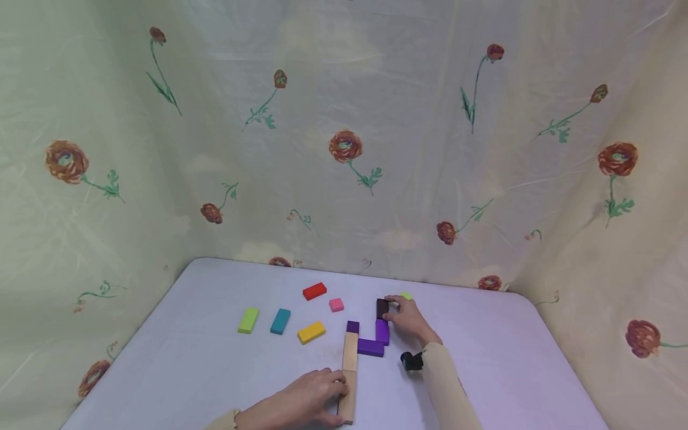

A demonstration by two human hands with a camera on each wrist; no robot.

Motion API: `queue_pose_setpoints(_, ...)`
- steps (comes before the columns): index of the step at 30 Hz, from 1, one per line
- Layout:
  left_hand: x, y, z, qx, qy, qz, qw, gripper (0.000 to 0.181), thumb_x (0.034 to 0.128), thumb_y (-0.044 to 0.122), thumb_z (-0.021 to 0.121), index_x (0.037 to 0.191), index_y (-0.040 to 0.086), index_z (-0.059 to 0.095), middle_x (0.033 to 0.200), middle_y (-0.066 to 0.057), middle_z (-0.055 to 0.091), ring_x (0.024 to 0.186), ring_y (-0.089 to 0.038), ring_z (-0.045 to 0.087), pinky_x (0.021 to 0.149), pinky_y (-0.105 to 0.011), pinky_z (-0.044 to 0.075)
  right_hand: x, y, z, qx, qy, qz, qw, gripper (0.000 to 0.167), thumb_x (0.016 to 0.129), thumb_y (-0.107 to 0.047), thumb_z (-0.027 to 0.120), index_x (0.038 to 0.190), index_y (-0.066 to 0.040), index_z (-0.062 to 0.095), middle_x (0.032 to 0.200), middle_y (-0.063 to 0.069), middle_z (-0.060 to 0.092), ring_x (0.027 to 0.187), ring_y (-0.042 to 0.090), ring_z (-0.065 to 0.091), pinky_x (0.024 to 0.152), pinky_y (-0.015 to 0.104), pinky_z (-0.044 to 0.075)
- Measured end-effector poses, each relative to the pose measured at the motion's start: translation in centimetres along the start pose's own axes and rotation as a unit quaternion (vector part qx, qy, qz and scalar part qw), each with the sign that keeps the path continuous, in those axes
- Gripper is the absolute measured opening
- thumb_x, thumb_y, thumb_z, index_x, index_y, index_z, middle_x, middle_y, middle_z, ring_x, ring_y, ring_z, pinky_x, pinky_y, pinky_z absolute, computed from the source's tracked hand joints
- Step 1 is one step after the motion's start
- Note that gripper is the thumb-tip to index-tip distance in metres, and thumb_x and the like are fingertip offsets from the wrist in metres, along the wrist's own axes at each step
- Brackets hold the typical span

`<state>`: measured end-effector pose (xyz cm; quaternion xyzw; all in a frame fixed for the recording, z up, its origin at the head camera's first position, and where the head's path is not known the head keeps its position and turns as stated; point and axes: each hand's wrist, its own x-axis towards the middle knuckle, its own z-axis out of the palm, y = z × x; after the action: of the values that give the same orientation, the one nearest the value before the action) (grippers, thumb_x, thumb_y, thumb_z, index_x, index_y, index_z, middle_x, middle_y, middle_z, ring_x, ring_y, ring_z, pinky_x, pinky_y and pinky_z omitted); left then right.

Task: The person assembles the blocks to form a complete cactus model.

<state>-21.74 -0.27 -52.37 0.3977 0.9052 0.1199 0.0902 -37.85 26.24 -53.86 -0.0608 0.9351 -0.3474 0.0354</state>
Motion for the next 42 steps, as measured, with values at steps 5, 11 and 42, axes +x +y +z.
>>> queue_pose_setpoints(5,-0.01,0.06,-0.12,-0.001,-0.003,-0.002,1.0000,0.043,0.0816,0.052,0.070,0.114,0.024,0.068,0.100,0.016,0.057,0.075,0.002,0.043,0.068,-0.014,0.043,-0.20,-0.09,0.10,0.002,-0.001,0.007,1.0000,0.050,0.087,-0.014,0.067,0.134,-0.005,0.054,0.136,0.022,0.053,0.113,0.034,0.054,0.094,0.050,0.046)
queue_pose_setpoints(11,0.01,0.03,-0.14,0.000,-0.003,-0.004,1.0000,0.042,0.0816,0.051,0.070,0.114,0.024,0.069,0.098,0.016,0.057,0.074,0.002,0.043,0.068,-0.014,0.042,-0.26,-0.03,0.16,0.003,0.000,0.006,1.0000,0.048,0.087,-0.012,0.067,0.133,-0.005,0.055,0.136,0.022,0.053,0.113,0.034,0.054,0.091,0.049,0.047)
queue_pose_setpoints(42,0.00,0.21,-0.29,0.009,-0.002,0.002,1.0000,0.044,0.0816,0.052,0.070,0.115,0.023,0.068,0.101,0.015,0.058,0.075,0.002,0.043,0.069,-0.014,0.043,-0.57,0.05,0.03,0.019,-0.002,0.021,0.9996,0.051,0.087,-0.014,0.067,0.136,-0.008,0.053,0.137,0.018,0.053,0.115,0.033,0.053,0.089,0.046,0.048)
